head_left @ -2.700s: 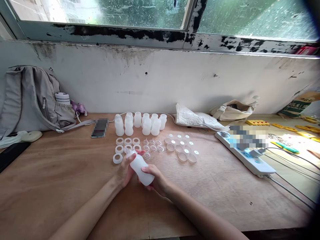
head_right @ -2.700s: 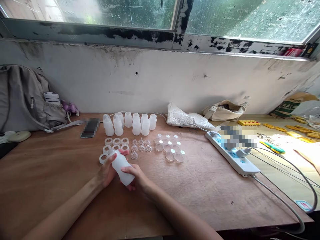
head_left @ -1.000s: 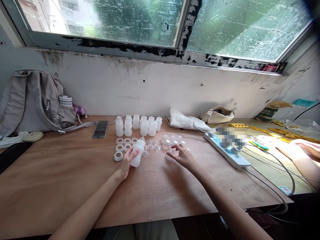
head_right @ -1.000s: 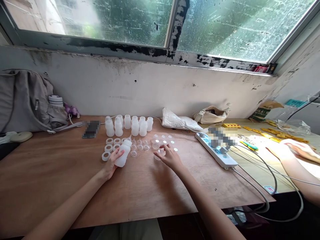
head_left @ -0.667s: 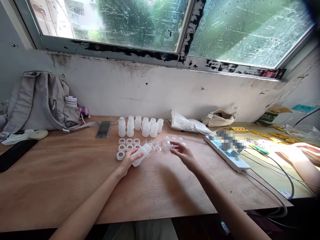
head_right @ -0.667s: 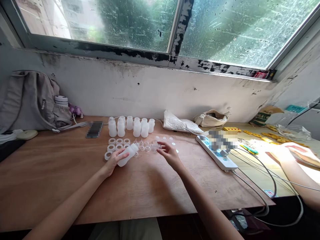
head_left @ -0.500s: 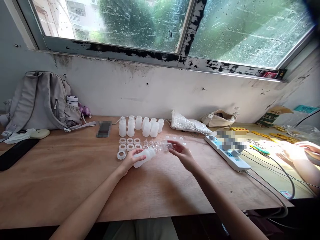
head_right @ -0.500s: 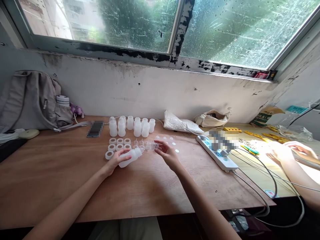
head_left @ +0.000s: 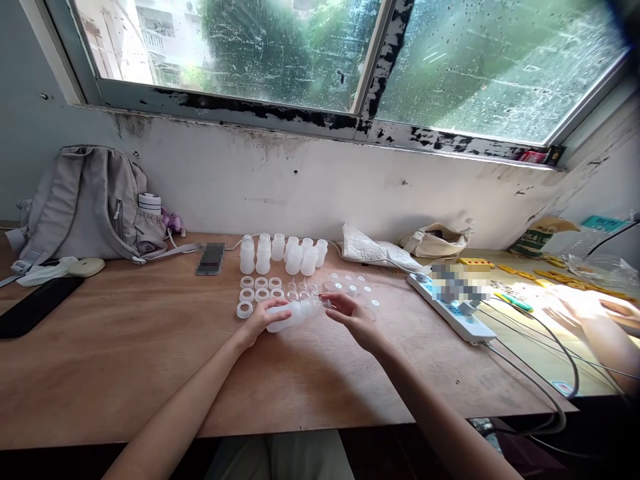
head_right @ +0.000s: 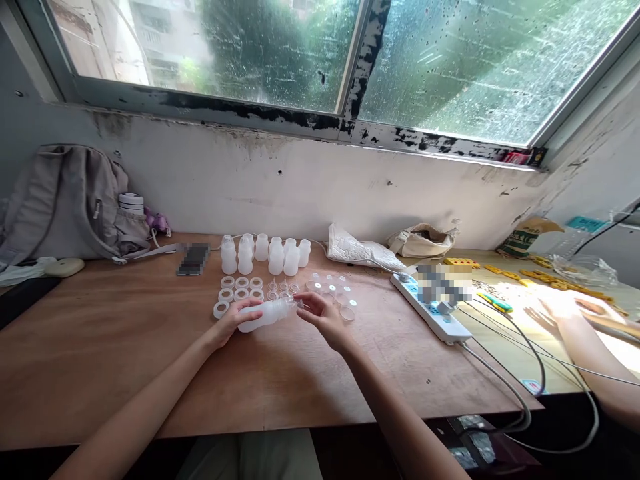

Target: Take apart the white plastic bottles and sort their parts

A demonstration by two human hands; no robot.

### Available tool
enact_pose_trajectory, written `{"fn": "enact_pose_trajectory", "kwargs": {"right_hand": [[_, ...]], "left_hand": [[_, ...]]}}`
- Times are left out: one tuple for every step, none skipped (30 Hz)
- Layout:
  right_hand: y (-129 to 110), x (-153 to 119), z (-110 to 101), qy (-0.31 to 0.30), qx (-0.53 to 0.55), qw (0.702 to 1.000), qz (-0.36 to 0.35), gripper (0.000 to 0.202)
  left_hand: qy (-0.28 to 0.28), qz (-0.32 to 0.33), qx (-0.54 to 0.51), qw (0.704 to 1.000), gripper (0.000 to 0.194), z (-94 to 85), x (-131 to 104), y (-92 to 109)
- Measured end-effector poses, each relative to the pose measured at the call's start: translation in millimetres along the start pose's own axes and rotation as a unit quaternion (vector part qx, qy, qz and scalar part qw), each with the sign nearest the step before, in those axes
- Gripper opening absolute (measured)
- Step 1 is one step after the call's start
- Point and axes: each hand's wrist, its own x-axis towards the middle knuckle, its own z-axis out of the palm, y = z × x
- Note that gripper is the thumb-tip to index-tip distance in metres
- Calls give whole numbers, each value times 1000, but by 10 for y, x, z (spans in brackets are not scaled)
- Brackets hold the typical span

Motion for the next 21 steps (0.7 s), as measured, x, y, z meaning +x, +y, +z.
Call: {"fn": "enact_pose_trajectory", "kwargs": {"right_hand": [[7, 0, 16, 3, 3, 1000, -3, 26], [15, 2, 30, 7, 5, 1000, -5, 24], [23, 8, 42, 12, 6, 1000, -7, 22], [28, 17, 51, 17, 8, 1000, -8, 21], [32, 27, 58, 21, 10, 1000, -10, 20], [32, 38, 63, 22, 14, 1000, -11, 19], [29, 49, 67, 22, 17, 1000, -12, 19], [22, 57, 72, 22, 20, 999, -14, 19], [11, 63, 77, 21, 23, 999, -16, 18], [-2, 66, 84, 22, 26, 999, -18, 18], [-18, 65, 91, 23, 27, 999, -21, 18], [-35, 61, 99, 25, 28, 999, -23, 18], [-51, 55, 106, 26, 28, 999, -25, 18], [-64, 48, 111, 27, 27, 999, -26, 18], [-71, 44, 115, 27, 25, 999, -26, 19], [-71, 45, 117, 29, 23, 999, -26, 19], [-62, 51, 117, 32, 23, 999, -24, 19], [-42, 64, 118, 36, 28, 999, -16, 21], [-13, 85, 120, 40, 35, 999, 0, 24], [26, 113, 126, 39, 43, 998, 28, 29], [70, 144, 135, 29, 48, 996, 65, 36]], "left_hand": [[-6, -2, 1, 1000, 34, -3, -3, 6], [-11, -4, 2, 1000, 36, -7, -6, 11], [-17, -6, 3, 1000, 37, -10, -8, 16], [-20, -8, 4, 1000, 38, -14, -9, 19], [-23, -8, 4, 1000, 39, -18, -8, 21], [-25, -8, 3, 1000, 40, -23, -7, 21], [-26, -8, 3, 1000, 40, -28, -5, 21], [-26, -7, 2, 1000, 40, -34, -2, 19], [-26, -6, 1, 1000, 40, -39, 0, 16], [-26, -6, 1, 1000, 40, -44, 3, 13], [-26, -6, 0, 1000, 40, -49, 5, 9], [-25, -6, 0, 1000, 40, -52, 8, 5], [-24, -6, -1, 1000, 40, -55, 10, 1], [-23, -6, 0, 1000, 39, -56, 12, -4], [-22, -8, 0, 1000, 38, -56, 13, -8], [-20, -9, 1, 1000, 37, -56, 15, -11], [-19, -12, 2, 1000, 37, -55, 17, -13], [-17, -16, 3, 1000, 37, -53, 19, -14], [-15, -19, 5, 1000, 37, -52, 21, -13], [-12, -22, 10, 1000, 36, -51, 25, -10], [-9, -25, 16, 1000, 35, -50, 29, -6]]}}
